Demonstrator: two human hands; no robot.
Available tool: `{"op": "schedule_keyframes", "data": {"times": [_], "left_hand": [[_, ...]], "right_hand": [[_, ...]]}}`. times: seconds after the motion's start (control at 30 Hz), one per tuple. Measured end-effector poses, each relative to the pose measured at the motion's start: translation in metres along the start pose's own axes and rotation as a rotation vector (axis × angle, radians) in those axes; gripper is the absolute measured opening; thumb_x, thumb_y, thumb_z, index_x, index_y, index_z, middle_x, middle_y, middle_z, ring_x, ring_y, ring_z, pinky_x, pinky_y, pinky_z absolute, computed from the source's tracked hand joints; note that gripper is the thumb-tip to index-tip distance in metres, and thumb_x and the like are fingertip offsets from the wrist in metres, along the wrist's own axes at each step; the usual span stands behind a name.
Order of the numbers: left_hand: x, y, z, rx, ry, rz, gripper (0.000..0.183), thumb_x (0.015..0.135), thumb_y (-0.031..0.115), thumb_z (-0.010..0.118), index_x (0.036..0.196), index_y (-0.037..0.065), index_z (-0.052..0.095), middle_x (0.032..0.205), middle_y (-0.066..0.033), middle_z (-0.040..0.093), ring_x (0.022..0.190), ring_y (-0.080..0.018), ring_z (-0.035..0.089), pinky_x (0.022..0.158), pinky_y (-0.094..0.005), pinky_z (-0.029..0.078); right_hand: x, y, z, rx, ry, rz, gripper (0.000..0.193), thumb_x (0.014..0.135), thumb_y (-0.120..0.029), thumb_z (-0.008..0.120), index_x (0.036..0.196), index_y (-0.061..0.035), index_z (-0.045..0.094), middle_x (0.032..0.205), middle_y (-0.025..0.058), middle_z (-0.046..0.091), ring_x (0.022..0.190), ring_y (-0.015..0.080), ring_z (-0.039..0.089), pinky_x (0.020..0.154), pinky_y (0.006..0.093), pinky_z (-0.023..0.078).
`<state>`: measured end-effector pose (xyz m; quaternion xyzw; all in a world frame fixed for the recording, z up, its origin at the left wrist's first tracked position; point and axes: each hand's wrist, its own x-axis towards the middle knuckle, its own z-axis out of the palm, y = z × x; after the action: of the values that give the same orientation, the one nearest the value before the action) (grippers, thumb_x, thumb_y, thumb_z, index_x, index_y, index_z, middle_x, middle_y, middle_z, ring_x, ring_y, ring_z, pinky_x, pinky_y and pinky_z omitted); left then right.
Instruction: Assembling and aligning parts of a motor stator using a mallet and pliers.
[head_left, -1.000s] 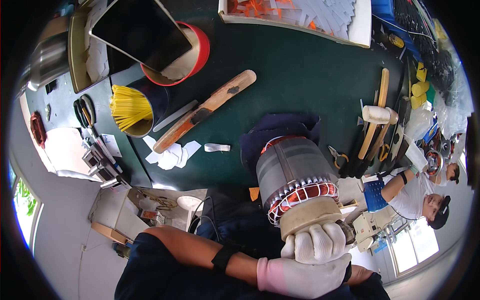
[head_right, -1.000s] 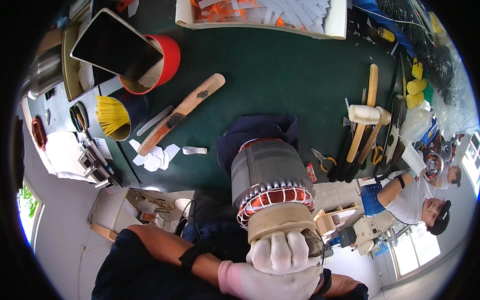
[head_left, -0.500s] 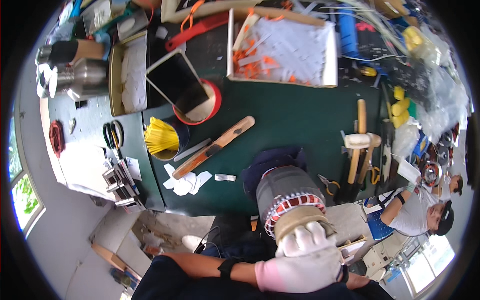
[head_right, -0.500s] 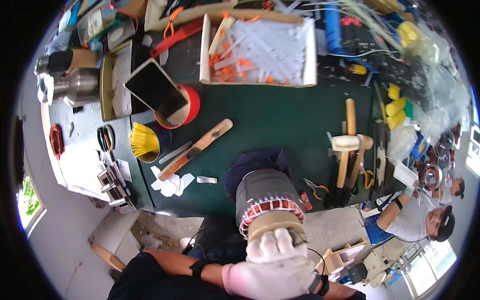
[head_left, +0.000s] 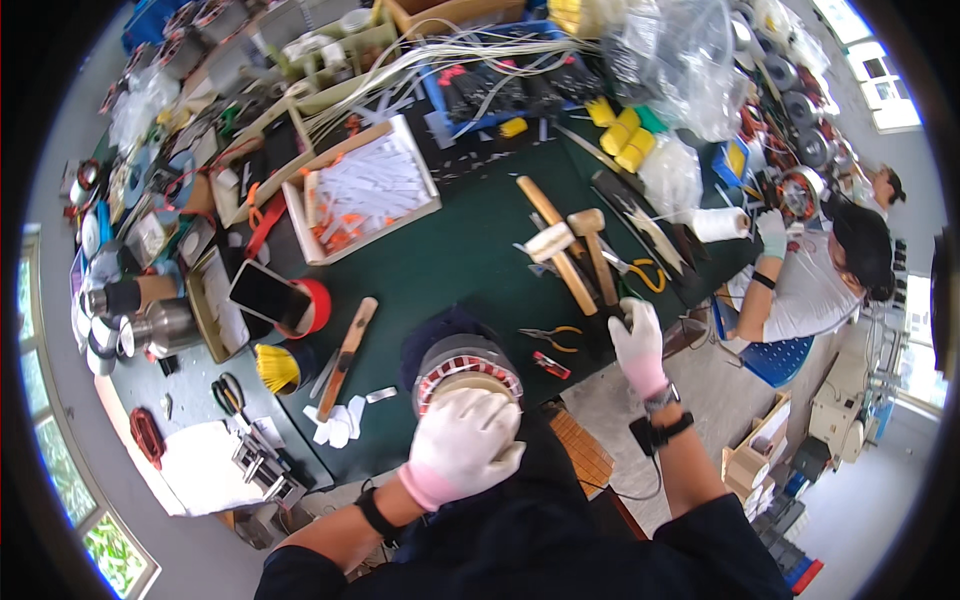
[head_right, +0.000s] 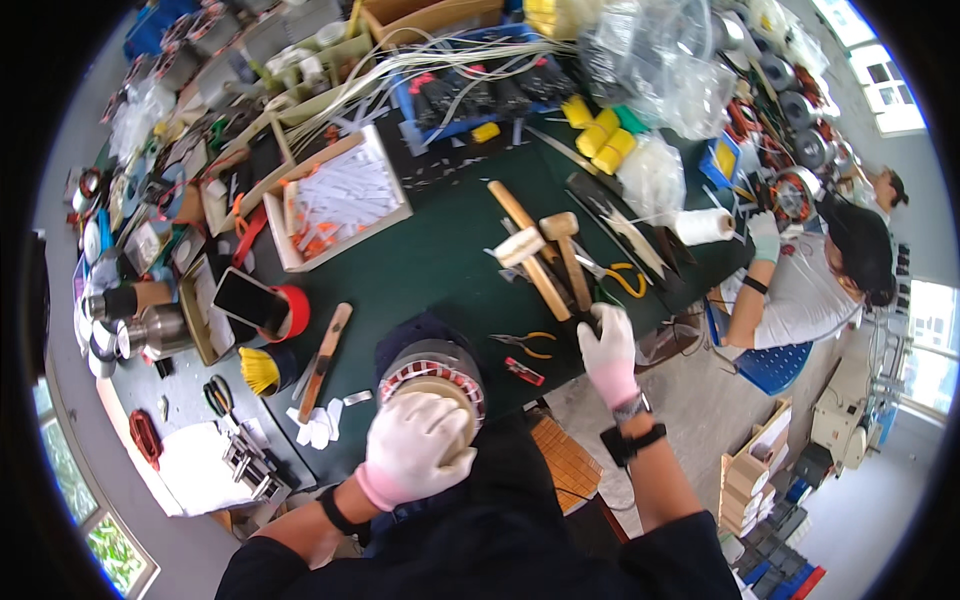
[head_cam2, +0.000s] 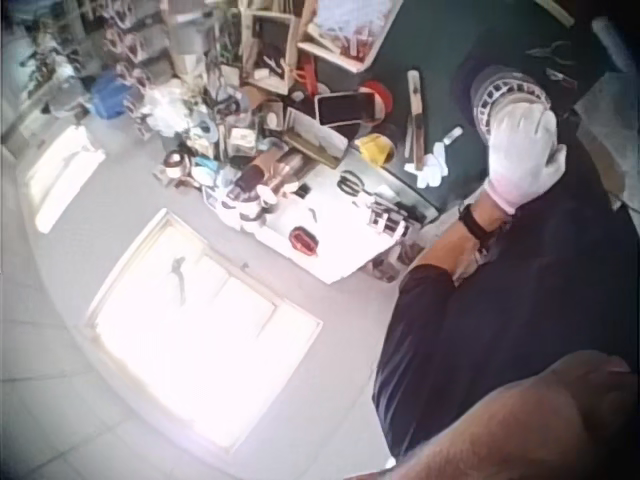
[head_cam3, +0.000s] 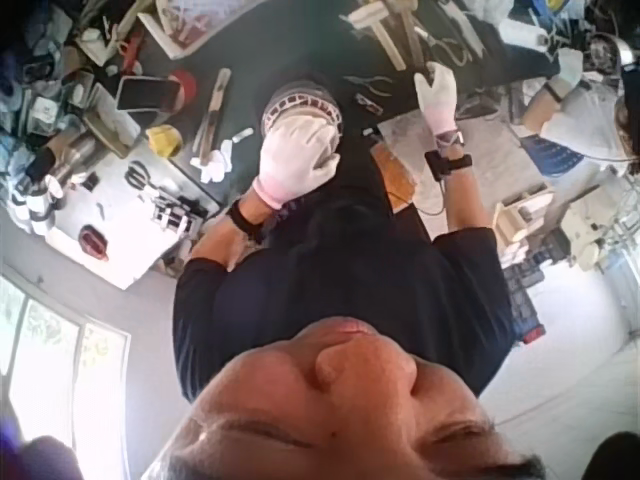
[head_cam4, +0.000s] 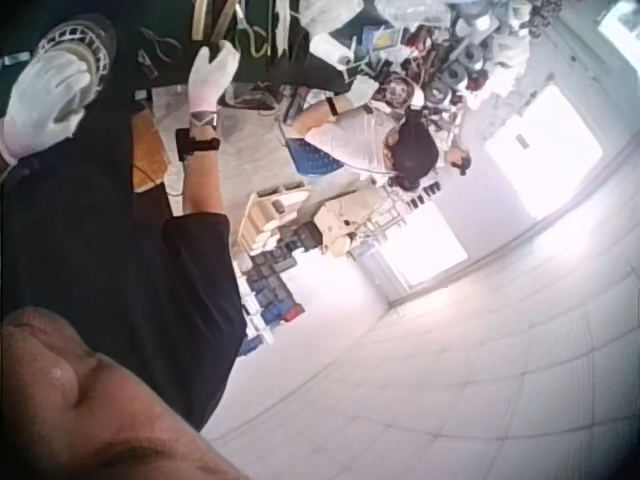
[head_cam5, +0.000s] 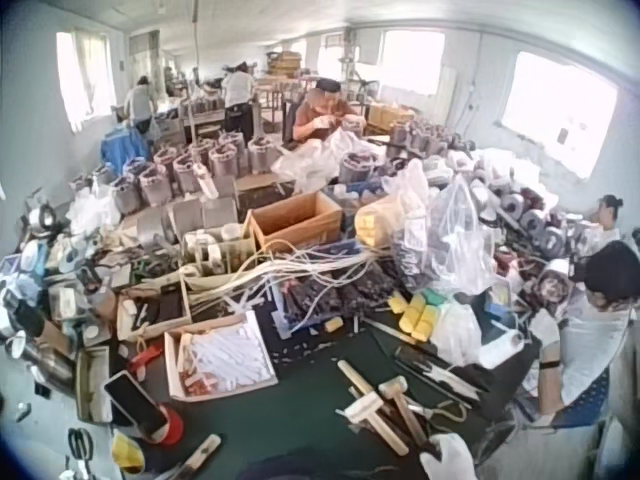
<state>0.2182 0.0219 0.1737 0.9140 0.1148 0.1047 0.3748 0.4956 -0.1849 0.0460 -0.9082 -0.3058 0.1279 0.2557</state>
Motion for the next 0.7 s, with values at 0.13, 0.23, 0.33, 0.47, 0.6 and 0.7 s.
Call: {"op": "schedule_keyframes", "data": {"times": [0.13,0.23,0.33,0.47,0.6,0.7], "left_hand": [[-0.002,-0.005,-0.008,0.049,-0.062,0.062,0.049,0.064,0.025,0.087,0.107,0.009,0.070,0.103,-0.0079,0.071,0.095,-0.0309,0.071,0.089,-0.0455,0.057],[0.006,-0.015,-0.014,-0.032,-0.151,0.217,0.052,0.064,0.026,0.088,0.110,0.008,0.070,0.103,-0.0084,0.071,0.095,-0.0308,0.071,0.089,-0.0459,0.057],[0.007,-0.018,-0.014,-0.052,-0.244,0.223,0.051,0.068,0.027,0.088,0.112,0.007,0.070,0.108,-0.0096,0.071,0.099,-0.0310,0.070,0.091,-0.0462,0.056],[0.003,0.020,-0.009,0.116,-0.239,0.029,0.045,0.074,0.024,0.085,0.112,0.007,0.070,0.113,-0.0098,0.069,0.109,-0.0315,0.067,0.098,-0.0479,0.052],[-0.008,0.020,0.004,0.191,-0.087,-0.042,0.031,0.076,0.019,0.081,0.104,0.008,0.071,0.108,-0.0081,0.070,0.106,-0.0302,0.068,0.093,-0.0466,0.054],[-0.005,0.021,0.004,0.196,-0.080,-0.023,0.023,0.075,0.018,0.081,0.094,0.009,0.072,0.101,-0.0065,0.072,0.100,-0.0291,0.070,0.087,-0.0454,0.056]], "right_hand": [[0.078,0.067,-0.004,-0.422,0.287,-0.141,0.043,0.089,-0.013,0.070,0.129,-0.0017,0.060,0.123,0.0191,0.066,0.114,0.0402,0.064,0.102,0.0496,0.051],[0.114,0.095,-0.016,-0.720,0.173,-0.041,0.044,0.087,-0.014,0.070,0.130,-0.0070,0.059,0.115,0.0159,0.066,0.109,0.0379,0.067,0.092,0.0525,0.055],[0.132,0.123,-0.024,-0.825,0.093,-0.034,0.038,0.084,-0.015,0.071,0.121,-0.0093,0.062,0.109,0.0132,0.067,0.102,0.0359,0.069,0.081,0.0515,0.059],[0.121,0.104,-0.037,-0.647,-0.085,-0.130,0.035,0.077,-0.021,0.078,0.106,-0.0064,0.064,0.107,0.0170,0.065,0.107,0.0396,0.066,0.087,0.0516,0.057],[0.051,0.050,-0.062,-0.184,-0.150,0.045,0.033,0.080,-0.011,0.075,0.104,-0.0015,0.055,0.099,0.0225,0.063,0.096,0.0473,0.065,0.083,0.0526,0.054],[-0.033,0.000,-0.044,0.086,-0.327,0.097,0.041,0.081,-0.005,0.070,0.119,0.0006,0.056,0.096,0.0237,0.066,0.089,0.0393,0.068,0.085,0.0435,0.055]]}}
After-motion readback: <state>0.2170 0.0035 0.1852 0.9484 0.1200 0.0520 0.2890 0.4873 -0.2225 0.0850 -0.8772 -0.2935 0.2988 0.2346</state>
